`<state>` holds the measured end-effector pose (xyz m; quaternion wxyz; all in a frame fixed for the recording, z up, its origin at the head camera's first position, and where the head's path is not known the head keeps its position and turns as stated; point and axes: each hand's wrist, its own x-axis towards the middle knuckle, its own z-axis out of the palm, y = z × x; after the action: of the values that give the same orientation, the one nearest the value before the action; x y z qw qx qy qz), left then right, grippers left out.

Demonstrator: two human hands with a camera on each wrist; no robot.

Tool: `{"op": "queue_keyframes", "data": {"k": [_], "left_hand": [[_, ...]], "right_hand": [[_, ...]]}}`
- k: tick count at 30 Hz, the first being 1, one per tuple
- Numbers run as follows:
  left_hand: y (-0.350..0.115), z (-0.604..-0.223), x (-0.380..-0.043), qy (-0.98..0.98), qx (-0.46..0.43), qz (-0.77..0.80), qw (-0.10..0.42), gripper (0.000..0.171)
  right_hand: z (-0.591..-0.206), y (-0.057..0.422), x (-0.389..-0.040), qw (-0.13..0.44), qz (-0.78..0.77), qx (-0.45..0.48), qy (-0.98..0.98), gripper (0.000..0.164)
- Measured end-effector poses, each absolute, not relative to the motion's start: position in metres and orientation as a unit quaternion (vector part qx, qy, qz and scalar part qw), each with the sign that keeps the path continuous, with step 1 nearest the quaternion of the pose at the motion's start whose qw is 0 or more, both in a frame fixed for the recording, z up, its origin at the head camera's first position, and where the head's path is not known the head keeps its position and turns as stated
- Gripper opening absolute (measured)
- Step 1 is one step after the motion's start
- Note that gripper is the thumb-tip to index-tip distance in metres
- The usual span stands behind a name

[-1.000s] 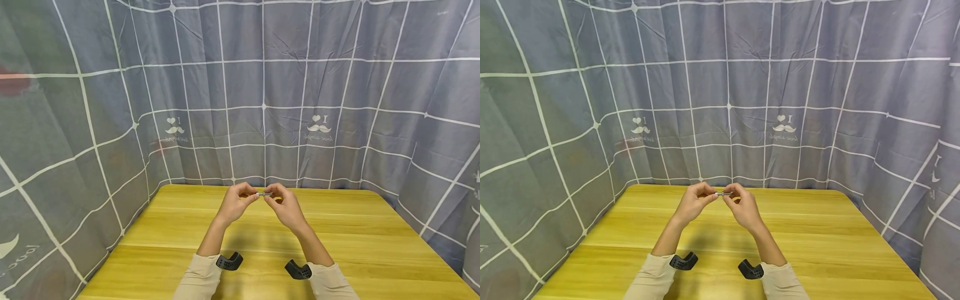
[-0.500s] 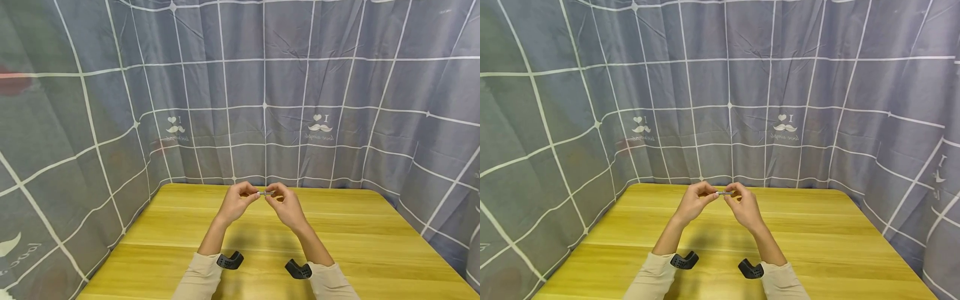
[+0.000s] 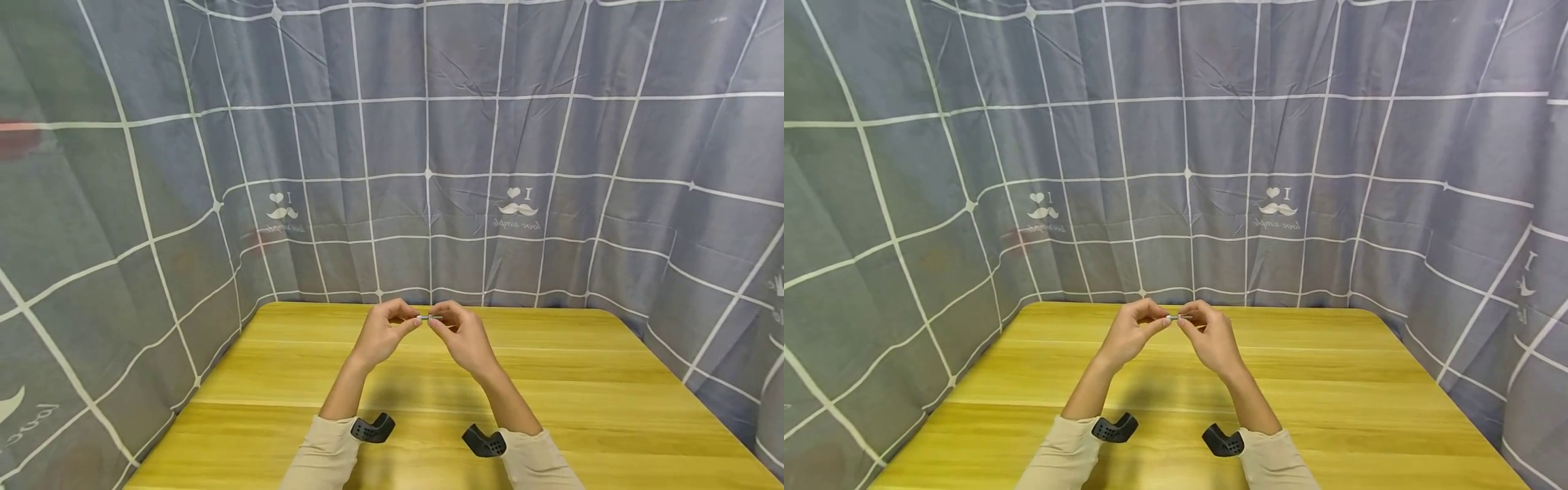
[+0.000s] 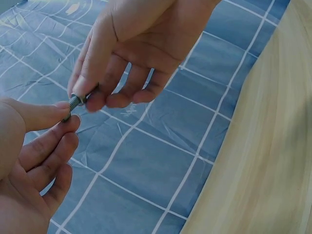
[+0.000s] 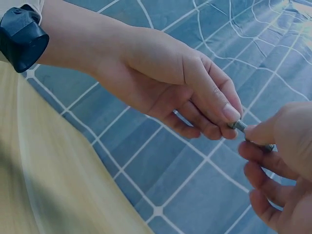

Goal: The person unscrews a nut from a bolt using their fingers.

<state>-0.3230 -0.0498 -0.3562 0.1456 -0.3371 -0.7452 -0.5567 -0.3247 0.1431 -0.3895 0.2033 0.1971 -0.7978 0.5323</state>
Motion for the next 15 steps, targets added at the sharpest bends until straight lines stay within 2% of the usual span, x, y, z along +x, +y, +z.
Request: {"op": "queue_keyframes", "data": {"k": [7, 9, 15], "left_hand": [[-0.0473, -0.3569, -0.3229, -0.744, -0.335, -0.560, 0.145, 0.006], [-0.0463, -0.3573, -0.3228, -0.743, -0.340, -0.560, 0.142, 0.005], [-0.0478, -0.3603, -0.3224, -0.746, -0.331, -0.558, 0.150, 0.005]], "right_hand": [[-0.3898, 0.1458, -0.3238, 0.172, 0.554, 0.186, -0.793, 0.040], [-0.3907, 0.1474, -0.3231, 0.171, 0.555, 0.180, -0.794, 0.038], [-0.3909, 0.1446, -0.3221, 0.201, 0.550, 0.188, -0.789, 0.015]]}}
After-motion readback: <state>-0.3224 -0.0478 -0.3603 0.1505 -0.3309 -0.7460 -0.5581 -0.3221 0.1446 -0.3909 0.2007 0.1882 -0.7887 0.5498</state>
